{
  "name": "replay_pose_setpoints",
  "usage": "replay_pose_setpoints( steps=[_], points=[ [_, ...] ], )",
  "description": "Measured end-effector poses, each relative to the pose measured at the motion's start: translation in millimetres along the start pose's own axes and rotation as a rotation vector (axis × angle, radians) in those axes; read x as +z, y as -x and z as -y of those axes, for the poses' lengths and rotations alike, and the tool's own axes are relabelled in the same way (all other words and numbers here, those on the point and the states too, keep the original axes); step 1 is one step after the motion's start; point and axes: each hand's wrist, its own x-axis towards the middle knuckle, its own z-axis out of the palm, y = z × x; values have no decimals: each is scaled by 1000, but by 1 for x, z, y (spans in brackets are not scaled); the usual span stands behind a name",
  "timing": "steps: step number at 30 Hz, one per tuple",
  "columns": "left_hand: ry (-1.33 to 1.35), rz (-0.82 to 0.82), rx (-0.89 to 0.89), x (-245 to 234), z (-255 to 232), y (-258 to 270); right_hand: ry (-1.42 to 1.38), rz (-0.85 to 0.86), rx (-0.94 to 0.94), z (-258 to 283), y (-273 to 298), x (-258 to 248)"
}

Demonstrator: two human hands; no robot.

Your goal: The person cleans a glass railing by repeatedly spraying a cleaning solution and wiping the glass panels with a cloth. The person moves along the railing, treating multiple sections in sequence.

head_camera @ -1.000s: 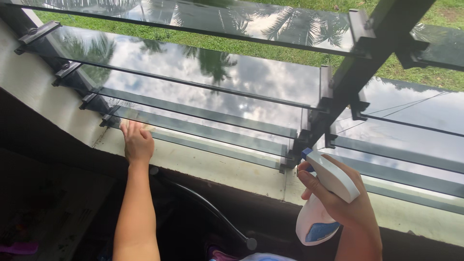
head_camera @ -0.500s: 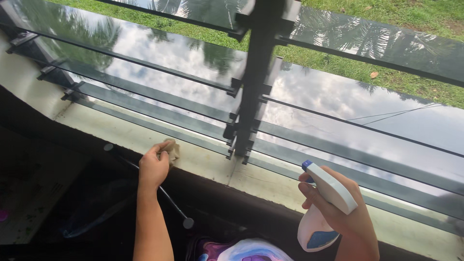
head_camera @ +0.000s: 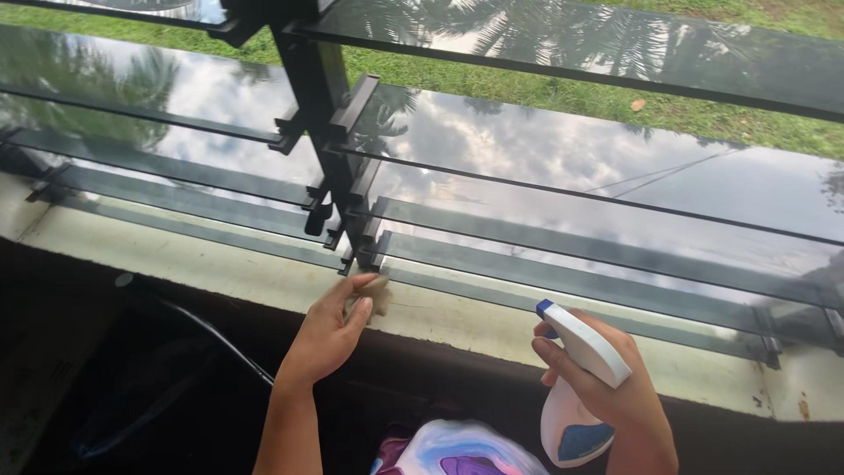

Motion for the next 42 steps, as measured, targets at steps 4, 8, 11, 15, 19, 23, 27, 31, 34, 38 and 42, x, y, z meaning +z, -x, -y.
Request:
replay_pose_setpoints(
  steps=[4, 8, 11, 15, 19, 23, 27, 31, 34, 38, 42],
  points=[
    [62, 23, 348, 13, 5, -8, -46, -16, 28, -7, 3, 11],
    [66, 221, -28, 14, 1, -12, -79, -12, 78, -7, 3, 25],
    [87, 226, 32, 10, 5, -5, -104, -41, 82, -9, 11, 29],
    [389, -3, 245, 9, 14, -7, -105, -127, 133, -15, 22, 20],
    [94, -377, 526, 35, 6, -25, -106, -176, 114, -22, 34, 9],
    [-644, -456, 574, 76, -29, -51, -68, -180, 115, -29, 43, -10],
    [-941, -232, 506, 150, -81, -64, -118, -167, 124, -46, 50, -43],
    [-672, 210, 598, 262, -142, -47, -165, -175, 91, -68, 73, -96],
    [-469, 65, 967, 348, -176, -29, -21, -151, 171, -88, 97, -152],
    [-477, -65, 1068, 391, -179, -23, 38, -26, 45, -116, 103, -211],
    [-743, -155, 696, 285, -92, -90, -13, -21, 134, -121, 94, -232]
  ],
)
